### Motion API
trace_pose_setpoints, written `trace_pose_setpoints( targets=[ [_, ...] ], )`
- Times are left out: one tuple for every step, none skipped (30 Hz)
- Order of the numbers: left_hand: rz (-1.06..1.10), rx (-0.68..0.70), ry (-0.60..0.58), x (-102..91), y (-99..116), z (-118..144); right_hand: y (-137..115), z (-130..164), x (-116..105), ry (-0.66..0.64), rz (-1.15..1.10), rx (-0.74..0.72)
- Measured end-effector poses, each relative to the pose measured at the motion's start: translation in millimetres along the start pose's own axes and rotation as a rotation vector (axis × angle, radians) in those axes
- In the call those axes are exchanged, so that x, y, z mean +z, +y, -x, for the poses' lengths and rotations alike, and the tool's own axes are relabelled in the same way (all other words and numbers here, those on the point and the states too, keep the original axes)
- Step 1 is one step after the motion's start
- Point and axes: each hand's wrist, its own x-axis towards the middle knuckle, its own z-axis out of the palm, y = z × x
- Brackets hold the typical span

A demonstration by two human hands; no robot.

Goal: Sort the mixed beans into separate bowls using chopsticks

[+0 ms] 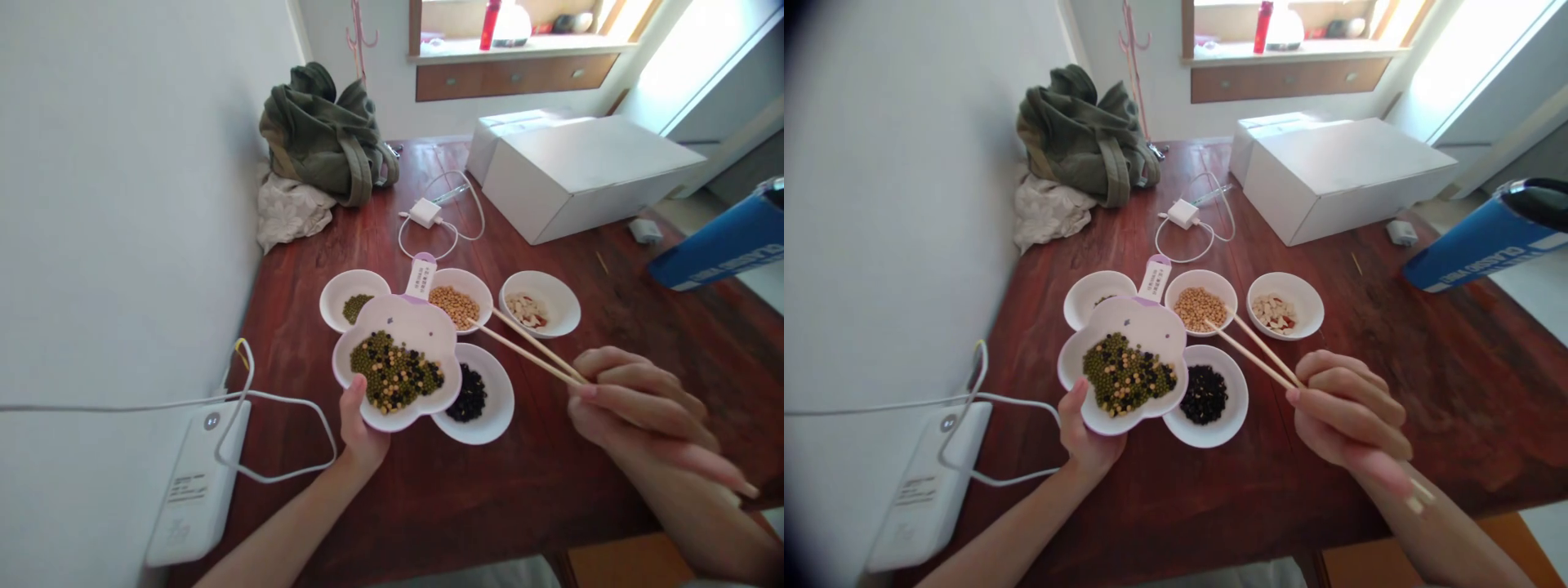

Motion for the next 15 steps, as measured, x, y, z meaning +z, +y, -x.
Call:
trace_pose_setpoints(
  targets=[
    [0.018, 0.009, -0.009, 1.3, 0.6, -1.7, 1.3, -5.1, -0.7, 0.008, -0.031, 0.011],
    [0.041, 0.013, -0.023, 2.6, 1.4, -3.5, 2.9, -8.3, -1.2, 0.017, -0.068, 0.024],
    [0.071, 0.019, -0.035, 3.9, 2.4, -5.4, 4.7, -9.8, -1.3, 0.035, -0.117, 0.042],
    [0.097, 0.022, -0.047, 5.3, 3.5, -7.3, 6.9, -9.8, -0.9, 0.07, -0.184, 0.063],
    [0.116, 0.032, -0.047, 6.6, 4.6, -9.2, 9.4, -8.9, 0.1, 0.136, -0.276, 0.086],
    [0.128, 0.045, -0.043, 8.0, 5.6, -11.2, 12.1, -7.3, 1.6, 0.226, -0.39, 0.112],
    [0.135, 0.054, -0.041, 9.2, 6.4, -13.2, 15.0, -5.4, 3.7, 0.318, -0.505, 0.14],
    [0.139, 0.058, -0.045, 10.4, 6.8, -15.1, 17.9, -3.3, 6.4, 0.395, -0.604, 0.167],
    [0.142, 0.059, -0.056, 11.3, 6.7, -16.9, 20.8, -1.4, 9.3, 0.444, -0.676, 0.191],
    [0.143, 0.061, -0.072, 11.8, 6.2, -18.4, 23.7, 0.5, 12.5, 0.461, -0.717, 0.212],
    [0.144, 0.068, -0.087, 11.9, 5.2, -19.5, 26.4, 2.1, 15.7, 0.454, -0.729, 0.232],
    [0.142, 0.078, -0.098, 11.5, 3.9, -20.1, 29.0, 3.5, 18.7, 0.437, -0.723, 0.245],
    [0.14, 0.089, -0.106, 10.7, 2.5, -20.3, 31.3, 4.7, 21.5, 0.432, -0.715, 0.254],
    [0.138, 0.099, -0.112, 9.5, 1.1, -20.0, 33.4, 5.6, 24.0, 0.431, -0.709, 0.261],
    [0.138, 0.101, -0.121, 8.2, -0.1, -19.4, 35.3, 6.4, 26.1, 0.427, -0.702, 0.264]
  ],
)
